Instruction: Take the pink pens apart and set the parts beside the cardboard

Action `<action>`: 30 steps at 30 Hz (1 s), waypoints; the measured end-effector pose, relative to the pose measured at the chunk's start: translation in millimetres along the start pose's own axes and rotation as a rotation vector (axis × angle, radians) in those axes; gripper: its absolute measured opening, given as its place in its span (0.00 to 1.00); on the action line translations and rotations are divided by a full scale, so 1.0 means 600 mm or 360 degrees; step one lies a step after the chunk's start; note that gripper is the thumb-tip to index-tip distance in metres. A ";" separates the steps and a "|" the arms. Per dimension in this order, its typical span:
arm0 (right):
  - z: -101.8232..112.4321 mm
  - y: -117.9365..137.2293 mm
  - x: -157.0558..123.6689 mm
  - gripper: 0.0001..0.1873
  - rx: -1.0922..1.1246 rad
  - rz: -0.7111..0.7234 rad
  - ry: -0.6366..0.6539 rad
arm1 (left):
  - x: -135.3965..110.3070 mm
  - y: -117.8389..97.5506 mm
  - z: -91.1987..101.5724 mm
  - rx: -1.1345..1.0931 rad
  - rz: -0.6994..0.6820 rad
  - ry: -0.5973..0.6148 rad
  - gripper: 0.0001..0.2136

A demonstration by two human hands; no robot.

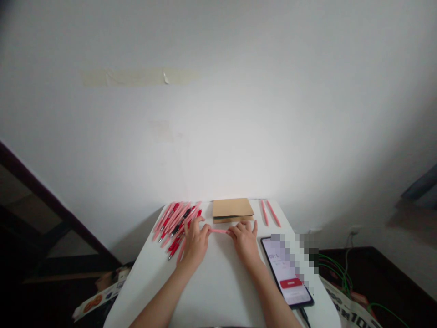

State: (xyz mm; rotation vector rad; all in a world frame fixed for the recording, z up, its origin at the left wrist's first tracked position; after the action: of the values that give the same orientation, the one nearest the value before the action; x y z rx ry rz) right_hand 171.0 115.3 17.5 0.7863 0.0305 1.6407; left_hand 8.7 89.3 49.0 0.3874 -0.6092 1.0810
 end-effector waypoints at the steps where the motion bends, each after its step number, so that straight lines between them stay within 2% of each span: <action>1: 0.000 0.000 0.001 0.13 0.0017 0.0002 0.0022 | 0.000 0.000 -0.001 0.0003 0.0000 0.0021 0.08; 7: 0.003 -0.004 0.002 0.15 0.0222 -0.0006 0.0089 | 0.000 0.003 -0.010 0.0003 0.0001 0.0119 0.10; 17: 0.027 0.007 -0.002 0.10 0.0171 -0.0004 -0.0122 | 0.002 0.004 -0.011 -0.0113 0.0026 0.0146 0.12; 22: 0.042 0.012 -0.003 0.08 0.0130 0.0037 -0.0219 | -0.004 0.009 -0.025 -0.0177 0.0060 0.0161 0.12; 30: 0.035 -0.005 0.002 0.13 0.0212 -0.0058 -0.0240 | -0.006 0.005 -0.021 -0.0109 0.0090 0.0107 0.10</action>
State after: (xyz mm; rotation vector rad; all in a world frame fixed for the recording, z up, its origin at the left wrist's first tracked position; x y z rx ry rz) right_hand 184.3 108.7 32.7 1.0037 0.0473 1.5529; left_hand 8.3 95.2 37.1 0.2745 -0.5988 1.1198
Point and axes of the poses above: each hand's wrist, its own x-axis towards the middle knuckle, its own z-axis out of the back of the hand, y = z × x, the point moved 8 cm from there along x, towards the middle knuckle, and after that the axes turned 14 degrees about -z, right-handed, at the moved point
